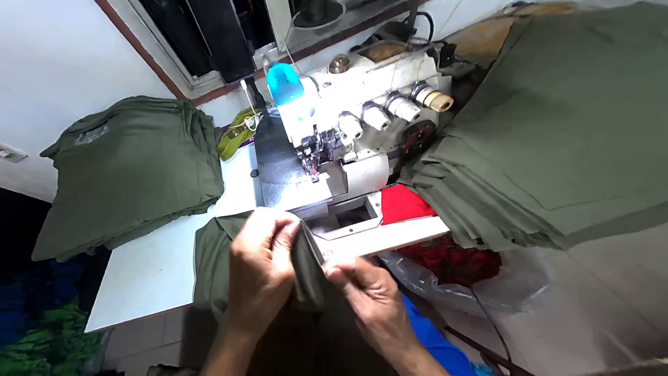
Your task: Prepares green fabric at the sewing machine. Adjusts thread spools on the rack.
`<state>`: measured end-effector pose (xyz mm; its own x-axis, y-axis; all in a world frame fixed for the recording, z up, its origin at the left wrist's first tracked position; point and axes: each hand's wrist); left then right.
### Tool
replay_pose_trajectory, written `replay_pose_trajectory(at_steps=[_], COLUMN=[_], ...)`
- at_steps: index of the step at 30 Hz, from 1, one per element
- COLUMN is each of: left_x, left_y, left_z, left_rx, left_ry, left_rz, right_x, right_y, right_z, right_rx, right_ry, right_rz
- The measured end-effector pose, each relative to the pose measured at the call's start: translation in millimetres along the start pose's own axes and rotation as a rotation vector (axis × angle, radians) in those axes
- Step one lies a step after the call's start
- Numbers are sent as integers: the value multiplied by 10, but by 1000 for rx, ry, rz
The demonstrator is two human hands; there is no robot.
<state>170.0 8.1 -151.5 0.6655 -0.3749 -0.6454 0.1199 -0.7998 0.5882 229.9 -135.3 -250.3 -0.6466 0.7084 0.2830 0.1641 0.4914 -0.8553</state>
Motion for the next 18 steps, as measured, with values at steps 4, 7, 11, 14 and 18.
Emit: replay_pose_trajectory(at_steps=[4, 7, 11, 14, 18], left_x=[-365, -407, -399, -430, -456], left_y=[203, 153, 22, 0, -91], left_z=[-408, -522, -480, -489, -477], left_rx=[83, 95, -8, -19, -55], left_ry=[94, 116, 144, 178, 200], left_rz=[-92, -89, -51, -68, -39], right_x=[-62, 10, 0, -26, -61], right_y=[130, 150, 158, 149, 143], right_z=[245, 329, 382, 340, 311], right_rx=[18, 68, 90, 70, 67], right_ry=[-182, -74, 55, 105, 120], right_rz=[48, 197, 338, 361, 344])
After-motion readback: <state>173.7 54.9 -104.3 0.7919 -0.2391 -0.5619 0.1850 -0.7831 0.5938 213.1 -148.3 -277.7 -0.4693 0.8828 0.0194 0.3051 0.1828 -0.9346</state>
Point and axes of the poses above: each hand's wrist, its own z-axis away from the middle knuckle, its own x-axis out of the palm, y = z × x, and after that the axes turned 2 degrees about -z, right-handed
